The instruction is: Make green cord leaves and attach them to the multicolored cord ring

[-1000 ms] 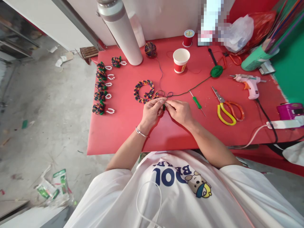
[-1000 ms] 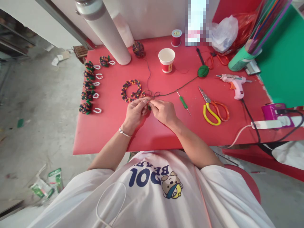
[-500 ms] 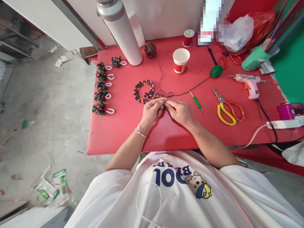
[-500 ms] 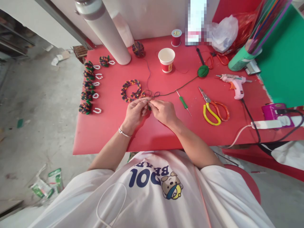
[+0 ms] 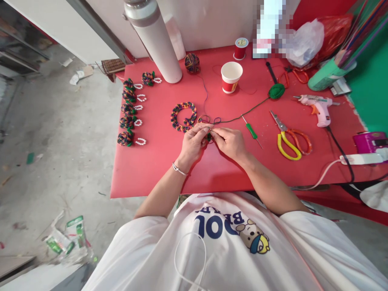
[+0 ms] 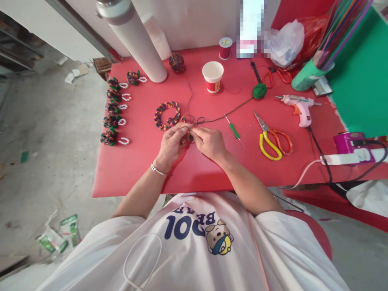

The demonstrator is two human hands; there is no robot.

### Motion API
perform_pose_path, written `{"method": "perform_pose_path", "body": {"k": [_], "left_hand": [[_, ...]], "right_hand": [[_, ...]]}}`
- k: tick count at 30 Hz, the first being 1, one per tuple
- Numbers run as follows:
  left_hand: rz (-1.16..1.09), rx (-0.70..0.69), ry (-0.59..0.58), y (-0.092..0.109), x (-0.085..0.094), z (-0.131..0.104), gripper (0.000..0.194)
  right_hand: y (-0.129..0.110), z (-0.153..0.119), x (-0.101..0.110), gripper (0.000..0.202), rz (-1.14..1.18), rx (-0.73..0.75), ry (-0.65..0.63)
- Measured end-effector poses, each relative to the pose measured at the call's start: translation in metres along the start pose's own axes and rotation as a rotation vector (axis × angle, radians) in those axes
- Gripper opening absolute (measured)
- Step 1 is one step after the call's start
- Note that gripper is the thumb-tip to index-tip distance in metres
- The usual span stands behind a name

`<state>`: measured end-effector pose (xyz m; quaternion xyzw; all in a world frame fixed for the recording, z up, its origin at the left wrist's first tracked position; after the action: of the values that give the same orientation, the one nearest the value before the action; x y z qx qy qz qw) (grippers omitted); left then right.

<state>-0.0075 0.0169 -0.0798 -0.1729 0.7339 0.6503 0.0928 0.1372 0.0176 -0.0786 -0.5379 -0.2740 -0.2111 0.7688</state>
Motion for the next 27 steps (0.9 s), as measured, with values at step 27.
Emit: {"method": "perform_pose_path", "body": {"k": [27], "left_hand": [[-0.019, -0.005, -0.065, -0.0033, 0.0027, 0.0024, 0.023]], "right_hand": [[0.0008, -0.0008, 0.0005, 0.032, -0.044, 0.055, 0.059]]}}
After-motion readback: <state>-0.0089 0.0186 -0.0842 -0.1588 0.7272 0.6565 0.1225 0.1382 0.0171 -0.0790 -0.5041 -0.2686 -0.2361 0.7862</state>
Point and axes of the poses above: each hand's wrist, its own z-axis towards the middle knuckle, its own x-axis out of the back of the hand, y = z × x, the point moved 4 cm from there along z, towards the middle knuckle, and after that the axes turned 8 degrees about -x, right-handed, at the moved point
